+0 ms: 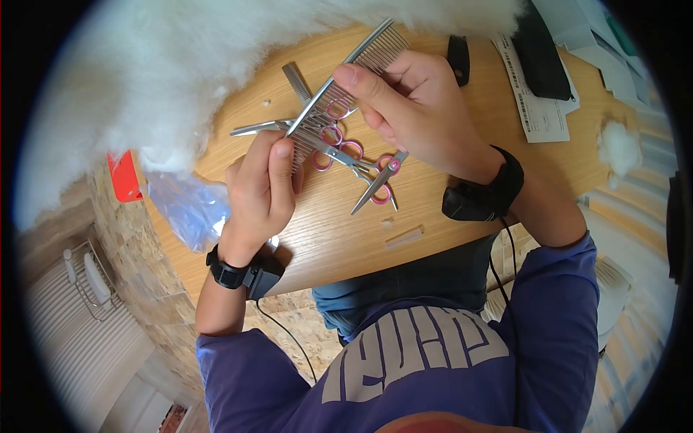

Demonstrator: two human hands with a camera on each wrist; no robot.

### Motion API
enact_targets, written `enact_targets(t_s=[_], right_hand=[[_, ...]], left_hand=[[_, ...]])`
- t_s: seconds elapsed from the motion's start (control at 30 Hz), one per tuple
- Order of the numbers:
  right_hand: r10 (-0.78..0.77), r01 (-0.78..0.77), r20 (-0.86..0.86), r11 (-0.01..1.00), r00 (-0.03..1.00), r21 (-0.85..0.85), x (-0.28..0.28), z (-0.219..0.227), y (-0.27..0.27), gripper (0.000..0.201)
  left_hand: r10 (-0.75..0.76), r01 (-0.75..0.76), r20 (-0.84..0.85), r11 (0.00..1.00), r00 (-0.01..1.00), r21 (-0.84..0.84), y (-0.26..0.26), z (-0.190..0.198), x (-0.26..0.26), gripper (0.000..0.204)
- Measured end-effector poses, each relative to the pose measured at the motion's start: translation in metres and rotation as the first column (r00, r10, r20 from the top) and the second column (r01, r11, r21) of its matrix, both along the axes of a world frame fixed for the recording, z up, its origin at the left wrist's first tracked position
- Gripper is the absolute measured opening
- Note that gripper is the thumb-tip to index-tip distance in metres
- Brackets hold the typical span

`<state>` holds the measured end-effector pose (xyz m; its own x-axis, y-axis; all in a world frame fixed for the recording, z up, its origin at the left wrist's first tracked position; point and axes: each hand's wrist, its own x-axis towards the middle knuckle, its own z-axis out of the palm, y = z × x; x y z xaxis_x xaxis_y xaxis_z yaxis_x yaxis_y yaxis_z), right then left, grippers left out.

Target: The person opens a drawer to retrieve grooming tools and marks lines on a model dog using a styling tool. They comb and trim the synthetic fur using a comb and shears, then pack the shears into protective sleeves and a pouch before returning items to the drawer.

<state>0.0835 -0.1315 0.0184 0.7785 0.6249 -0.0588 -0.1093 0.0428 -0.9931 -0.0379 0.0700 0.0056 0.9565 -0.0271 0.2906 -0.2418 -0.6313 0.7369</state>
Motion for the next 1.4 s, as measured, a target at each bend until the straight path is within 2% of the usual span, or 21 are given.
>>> enact_targets(t_s=[0.07, 0.17, 0.23, 0.3, 0.47, 0.77, 0.87, 1.13, 1.23, 1.3, 1.4], right_hand=[[-0.002, 0.002, -0.008, 1.0, 1.0, 0.025, -0.002, -0.001, 0.003, 0.044], [0.02, -0.018, -0.046, 0.998, 0.999, 0.054, -0.005, 0.003, 0.002, 0.043], [0.04, -0.035, -0.076, 0.998, 0.996, 0.059, -0.006, 0.004, 0.001, 0.042], [0.08, -0.065, -0.108, 0.988, 0.991, 0.141, -0.007, -0.001, 0.002, 0.039], [0.059, -0.039, -0.1, 0.982, 0.993, 0.187, -0.01, -0.002, 0.003, 0.032], [0.076, -0.053, -0.09, 0.971, 0.993, 0.235, -0.008, -0.004, 0.002, 0.027], [0.079, -0.061, -0.07, 0.971, 0.994, 0.231, -0.005, -0.007, 0.0, 0.027], [0.06, -0.049, -0.045, 0.977, 0.997, 0.209, -0.007, -0.005, 0.002, 0.032], [0.071, -0.057, -0.069, 0.979, 0.995, 0.195, -0.007, -0.001, 0.002, 0.035], [0.05, 0.007, -0.182, 0.955, 0.982, 0.298, -0.006, 0.003, 0.001, 0.037], [0.055, 0.034, -0.249, 0.94, 0.967, 0.339, -0.006, 0.005, -0.002, 0.033]], left_hand=[[0.082, -0.088, -0.069, 0.993, 0.994, -0.075, 0.0, 0.0, -0.001, 0.028], [0.119, -0.131, -0.081, 0.978, 0.99, -0.161, -0.001, -0.001, -0.001, 0.029], [0.126, -0.135, -0.061, 0.975, 0.99, -0.174, 0.0, -0.005, -0.001, 0.03], [0.129, -0.134, -0.038, 0.974, 0.991, -0.185, 0.001, -0.007, 0.0, 0.03], [0.171, -0.171, -0.019, 0.964, 0.985, -0.204, 0.001, -0.008, -0.001, 0.031], [0.178, -0.156, 0.065, 0.954, 0.982, -0.254, 0.002, -0.011, -0.001, 0.034], [0.167, -0.157, 0.01, 0.944, 0.986, -0.29, 0.002, -0.006, -0.003, 0.038], [0.176, -0.163, 0.023, 0.947, 0.984, -0.275, 0.007, -0.011, -0.002, 0.037], [0.136, -0.128, 0.018, 0.963, 0.991, -0.239, 0.008, -0.009, -0.003, 0.037], [0.152, -0.144, 0.005, 0.948, 0.988, -0.282, 0.008, -0.009, -0.003, 0.034], [0.097, -0.106, -0.047, 0.96, 0.994, -0.261, 0.008, -0.009, -0.002, 0.033]])
